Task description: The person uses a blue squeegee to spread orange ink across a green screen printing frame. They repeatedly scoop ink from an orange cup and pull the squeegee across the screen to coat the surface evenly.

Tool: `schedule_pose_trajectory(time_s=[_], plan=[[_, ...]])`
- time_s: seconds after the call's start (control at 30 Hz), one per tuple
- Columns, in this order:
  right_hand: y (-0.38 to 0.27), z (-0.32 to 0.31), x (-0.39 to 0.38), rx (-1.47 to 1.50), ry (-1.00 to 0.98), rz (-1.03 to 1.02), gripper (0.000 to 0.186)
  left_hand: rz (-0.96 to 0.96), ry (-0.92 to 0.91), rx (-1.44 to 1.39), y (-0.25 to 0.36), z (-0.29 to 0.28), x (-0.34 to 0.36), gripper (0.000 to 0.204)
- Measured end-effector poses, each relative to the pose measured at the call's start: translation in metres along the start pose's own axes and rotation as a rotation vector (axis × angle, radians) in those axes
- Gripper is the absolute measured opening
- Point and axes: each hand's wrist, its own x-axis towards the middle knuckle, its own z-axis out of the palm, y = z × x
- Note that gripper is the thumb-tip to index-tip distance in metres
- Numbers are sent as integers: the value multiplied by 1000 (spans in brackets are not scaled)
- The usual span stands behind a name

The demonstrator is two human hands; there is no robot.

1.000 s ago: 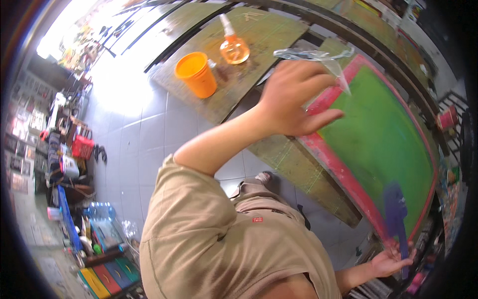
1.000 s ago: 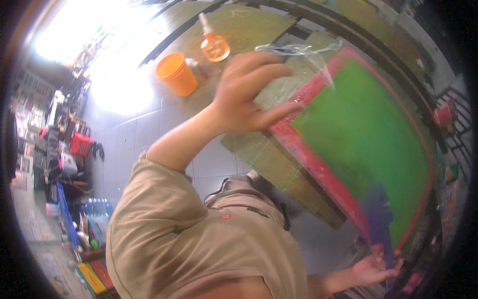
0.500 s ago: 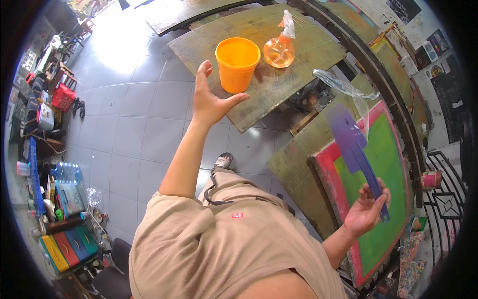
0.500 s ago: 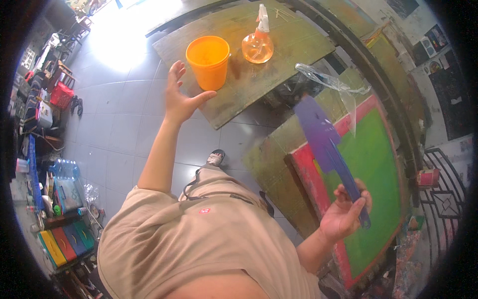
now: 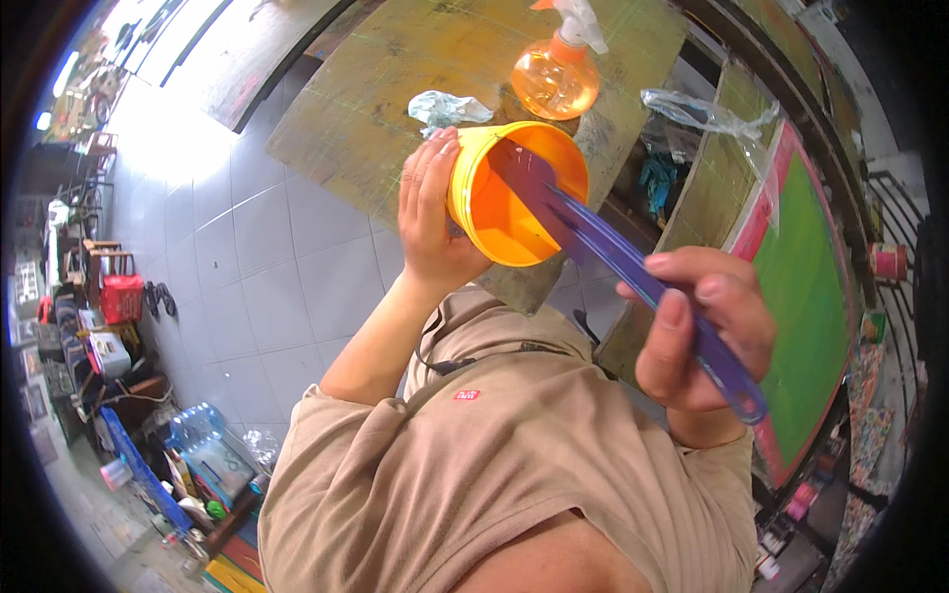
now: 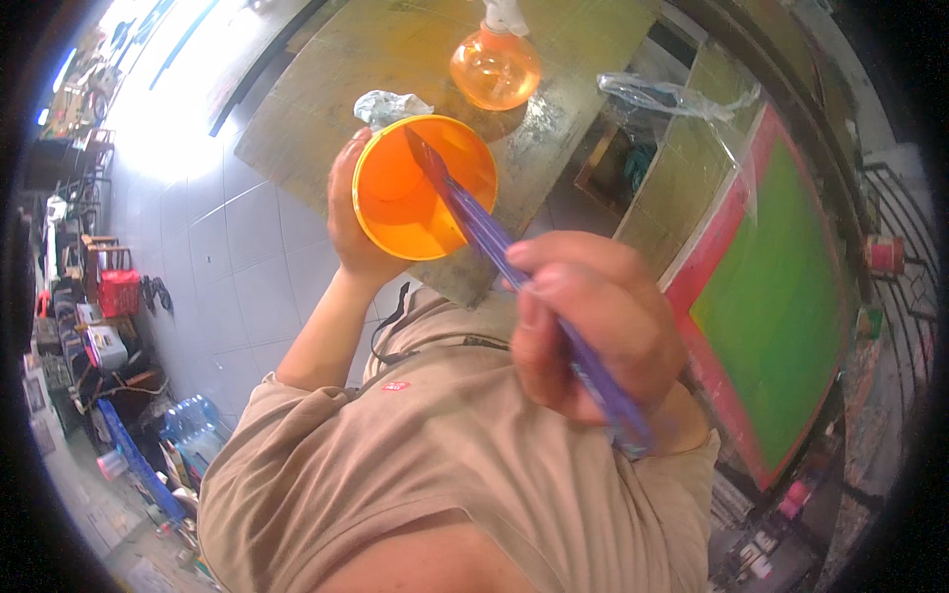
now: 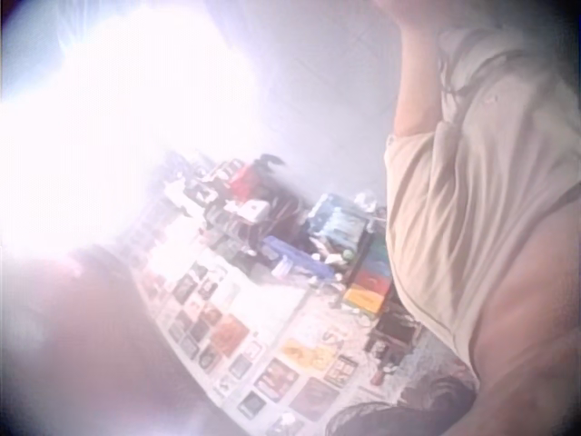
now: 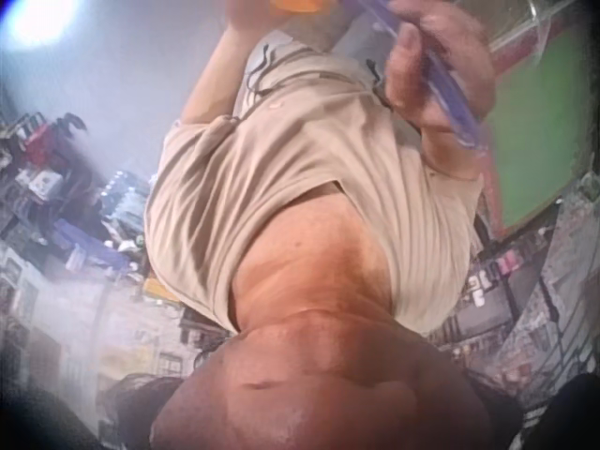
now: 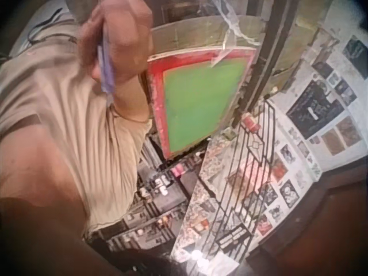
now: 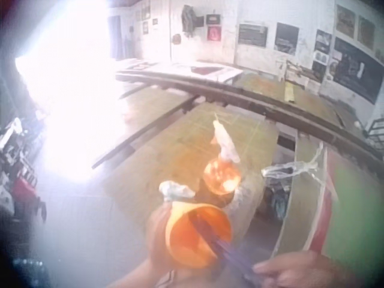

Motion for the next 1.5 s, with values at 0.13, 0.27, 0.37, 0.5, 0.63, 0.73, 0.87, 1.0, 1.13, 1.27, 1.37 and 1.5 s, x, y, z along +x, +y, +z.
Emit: schedule_pose_trajectory(time_s=[0.13, 0.27, 0.37, 0.5, 0.63, 0.73, 0.87, 1.0, 1.13, 1.27, 1.37, 1.5], plan=[[-2, 4, -9, -105, 10, 26, 30, 178, 15, 59, 14, -4, 16, 55], [-2, 2, -29, 215, 338, 434, 18, 258, -54, 122, 37, -6, 20, 50], [7, -8, -57, 549, 553, 703, 15, 278, -116, 185, 57, -7, 16, 52], [10, -24, -83, 892, 682, 874, 18, 212, -123, 214, 81, -6, 6, 60], [1, -51, -87, 903, 755, 915, 19, 97, -94, 247, 103, -1, -1, 75], [-3, -78, -93, 876, 784, 906, 20, 2, -87, 241, 113, 9, -11, 87], [-13, -111, -98, 819, 796, 891, 19, -119, -151, 109, 140, 27, -18, 90], [-15, -138, -111, 766, 823, 886, 17, -139, -166, -37, 157, 54, -22, 90], [-14, -163, -125, 727, 918, 875, 15, -136, -213, -175, 168, 84, -20, 89], [-12, -185, -134, 721, 1038, 841, 14, -169, -284, -275, 178, 116, -11, 88], [-4, -203, -142, 733, 1099, 761, 14, -209, -332, -334, 179, 136, -6, 87], [12, -233, -156, 633, 1200, 698, 14, -257, -301, -351, 171, 150, 2, 85]])
